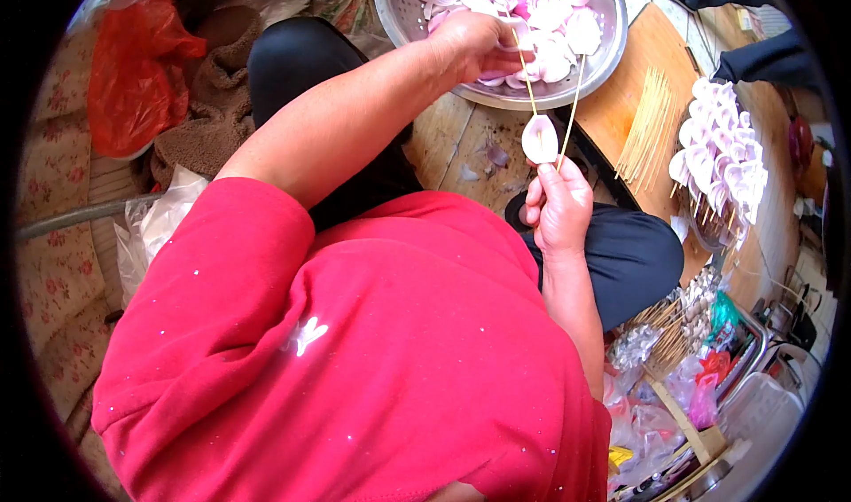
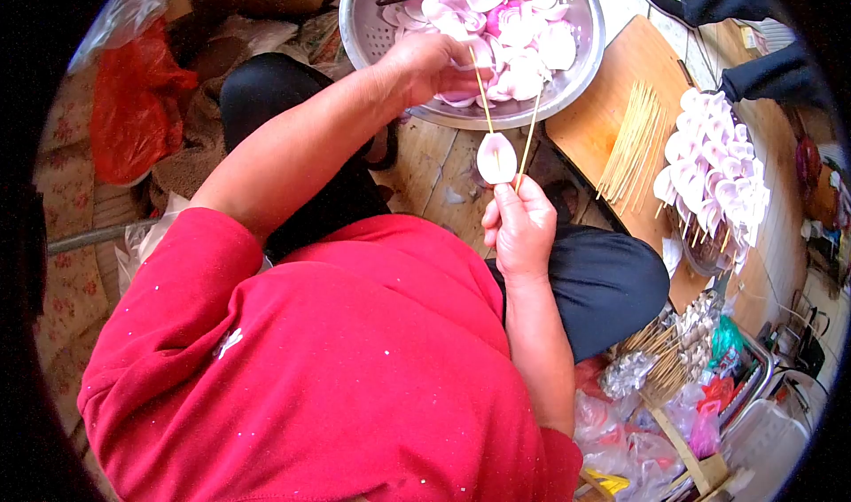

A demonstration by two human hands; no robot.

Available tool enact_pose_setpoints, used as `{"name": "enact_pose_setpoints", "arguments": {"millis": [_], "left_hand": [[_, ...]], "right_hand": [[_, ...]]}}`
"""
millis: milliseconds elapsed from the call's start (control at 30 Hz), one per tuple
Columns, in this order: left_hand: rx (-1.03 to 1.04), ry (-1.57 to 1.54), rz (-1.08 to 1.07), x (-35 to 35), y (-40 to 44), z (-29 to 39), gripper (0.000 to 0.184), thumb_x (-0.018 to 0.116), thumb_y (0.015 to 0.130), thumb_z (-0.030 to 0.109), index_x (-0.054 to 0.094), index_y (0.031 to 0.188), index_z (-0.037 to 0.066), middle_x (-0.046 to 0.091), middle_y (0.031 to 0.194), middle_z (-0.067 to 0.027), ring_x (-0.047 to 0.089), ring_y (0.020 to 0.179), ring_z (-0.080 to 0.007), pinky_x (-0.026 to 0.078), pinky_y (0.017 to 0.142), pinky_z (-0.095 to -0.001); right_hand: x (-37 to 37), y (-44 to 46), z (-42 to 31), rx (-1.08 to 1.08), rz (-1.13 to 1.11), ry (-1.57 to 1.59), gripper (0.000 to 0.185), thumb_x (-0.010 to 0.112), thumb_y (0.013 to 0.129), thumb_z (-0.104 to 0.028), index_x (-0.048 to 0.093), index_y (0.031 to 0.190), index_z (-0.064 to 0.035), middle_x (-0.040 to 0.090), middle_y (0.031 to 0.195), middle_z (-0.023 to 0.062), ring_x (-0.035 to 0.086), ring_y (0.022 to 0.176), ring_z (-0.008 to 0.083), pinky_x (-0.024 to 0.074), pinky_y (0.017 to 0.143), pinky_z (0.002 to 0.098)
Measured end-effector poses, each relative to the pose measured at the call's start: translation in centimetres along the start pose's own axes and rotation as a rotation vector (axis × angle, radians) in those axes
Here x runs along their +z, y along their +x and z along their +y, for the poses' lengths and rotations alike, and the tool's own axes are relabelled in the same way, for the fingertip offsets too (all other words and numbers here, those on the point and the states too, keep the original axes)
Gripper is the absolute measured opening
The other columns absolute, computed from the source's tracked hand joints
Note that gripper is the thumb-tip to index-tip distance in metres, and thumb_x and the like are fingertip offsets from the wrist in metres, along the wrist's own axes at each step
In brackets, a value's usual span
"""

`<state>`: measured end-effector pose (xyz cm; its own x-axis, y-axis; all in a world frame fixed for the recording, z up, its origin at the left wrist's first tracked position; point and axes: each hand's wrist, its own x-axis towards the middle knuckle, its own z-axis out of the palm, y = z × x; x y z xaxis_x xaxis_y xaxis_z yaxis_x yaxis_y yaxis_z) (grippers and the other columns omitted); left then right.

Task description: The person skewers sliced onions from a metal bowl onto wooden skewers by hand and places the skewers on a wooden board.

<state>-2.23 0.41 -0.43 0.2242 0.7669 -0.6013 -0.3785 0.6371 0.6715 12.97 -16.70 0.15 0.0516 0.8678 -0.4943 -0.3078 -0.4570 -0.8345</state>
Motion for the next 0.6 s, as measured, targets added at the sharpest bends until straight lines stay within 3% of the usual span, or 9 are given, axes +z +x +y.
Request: {"name": "enact_pose_setpoints", "arguments": {"millis": [100, 200, 600], "left_hand": [[-0.136, 0.058, -0.038, 0.8, -1.4, -1.9, 0.023, 0.05, 0.076, -0.005, 0.049, 0.098, -0.01, 0.061, 0.088, -0.0191, 0.066, 0.08, -0.0312, 0.057, 0.069, -0.0381], [-0.14, 0.112, -0.128, 0.9, -1.8, -3.5, 0.021, 0.051, 0.076, -0.004, 0.05, 0.096, -0.01, 0.061, 0.087, -0.0181, 0.065, 0.081, -0.0293, 0.057, 0.069, -0.0369], [-0.161, 0.19, -0.018, 1.1, -2.6, -4.2, 0.009, 0.059, 0.072, -0.001, 0.056, 0.081, -0.004, 0.06, 0.077, -0.0138, 0.062, 0.067, -0.0248, 0.055, 0.062, -0.0331]], "right_hand": [[0.7, 0.3, 0.1, -0.04, 0.083, -0.129, 0.013, 0.051, 0.09, -0.012, 0.058, 0.093, -0.0017, 0.051, 0.055, 0.0023, 0.041, 0.037, 0.0061, 0.0318, 0.035, 0.0183], [0.5, 0.5, 0.1, -0.022, 0.069, -0.081, 0.013, 0.05, 0.09, -0.011, 0.058, 0.093, -0.0014, 0.052, 0.056, 0.0024, 0.041, 0.038, 0.0057, 0.0321, 0.036, 0.0181], [0.5, 0.9, 0.0, 0.022, 0.062, 0.006, 0.013, 0.05, 0.089, -0.013, 0.058, 0.091, -0.0016, 0.051, 0.055, 0.0031, 0.04, 0.035, 0.0075, 0.0302, 0.033, 0.0192]]}}
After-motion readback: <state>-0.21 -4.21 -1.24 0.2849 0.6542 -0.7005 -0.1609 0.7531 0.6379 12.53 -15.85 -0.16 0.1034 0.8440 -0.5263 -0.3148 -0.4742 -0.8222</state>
